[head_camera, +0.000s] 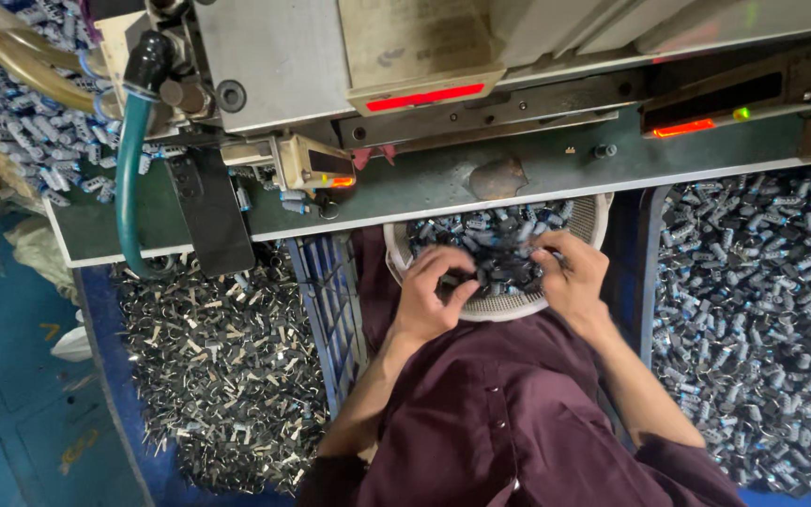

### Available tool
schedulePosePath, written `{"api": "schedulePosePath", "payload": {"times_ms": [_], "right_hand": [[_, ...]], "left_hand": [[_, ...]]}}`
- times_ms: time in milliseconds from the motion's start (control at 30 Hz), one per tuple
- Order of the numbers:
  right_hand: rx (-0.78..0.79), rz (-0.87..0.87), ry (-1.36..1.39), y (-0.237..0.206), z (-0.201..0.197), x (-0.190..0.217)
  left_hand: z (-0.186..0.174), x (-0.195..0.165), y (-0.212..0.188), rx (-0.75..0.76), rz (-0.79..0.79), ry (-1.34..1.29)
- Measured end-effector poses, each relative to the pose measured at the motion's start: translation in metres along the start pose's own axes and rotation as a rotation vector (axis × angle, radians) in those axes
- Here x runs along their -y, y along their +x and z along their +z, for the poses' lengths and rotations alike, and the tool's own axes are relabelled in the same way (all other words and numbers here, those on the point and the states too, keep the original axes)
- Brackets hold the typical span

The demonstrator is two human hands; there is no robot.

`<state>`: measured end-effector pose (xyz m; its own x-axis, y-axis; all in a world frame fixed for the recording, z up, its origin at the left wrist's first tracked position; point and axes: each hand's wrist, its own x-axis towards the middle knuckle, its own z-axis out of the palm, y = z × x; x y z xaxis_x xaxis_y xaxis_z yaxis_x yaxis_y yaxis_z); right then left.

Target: The person assembles small keychains by hand, picking components from a blue bin and placing them into a white basket. They repeatedly pick up parts, attach them, and place the finished keychains into the basket.

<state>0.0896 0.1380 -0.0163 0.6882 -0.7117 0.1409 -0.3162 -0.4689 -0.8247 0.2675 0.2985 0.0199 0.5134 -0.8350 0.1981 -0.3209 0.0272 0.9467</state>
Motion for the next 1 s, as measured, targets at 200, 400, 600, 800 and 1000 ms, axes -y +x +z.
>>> {"api": "schedulePosePath", "payload": {"times_ms": [200,400,600,800,1000], "right_hand": [[-0.118,0.26,0.676,-0.009,0.033,0.001],[-0.096,0.385,0.804,-0.01,0.035,-0.002],[0.028,0.276,0.569,-0.003,0.031,-0.007],[0.061,0.361,0.82,0.005,0.034,-0.012],[0.036,0.353,0.503,-0.002,0.038,-0.019]], "left_hand": [[0.012,-0.016,0.027,-0.055,0.083,-0.023],[0.019,-0.006,0.032,-0.148,0.358,0.139],[0.028,0.01,0.037,-0.175,0.405,0.175],[0.034,0.018,0.034,-0.119,0.355,0.155],[0.033,0.025,0.032,-0.095,0.477,0.328]]}}
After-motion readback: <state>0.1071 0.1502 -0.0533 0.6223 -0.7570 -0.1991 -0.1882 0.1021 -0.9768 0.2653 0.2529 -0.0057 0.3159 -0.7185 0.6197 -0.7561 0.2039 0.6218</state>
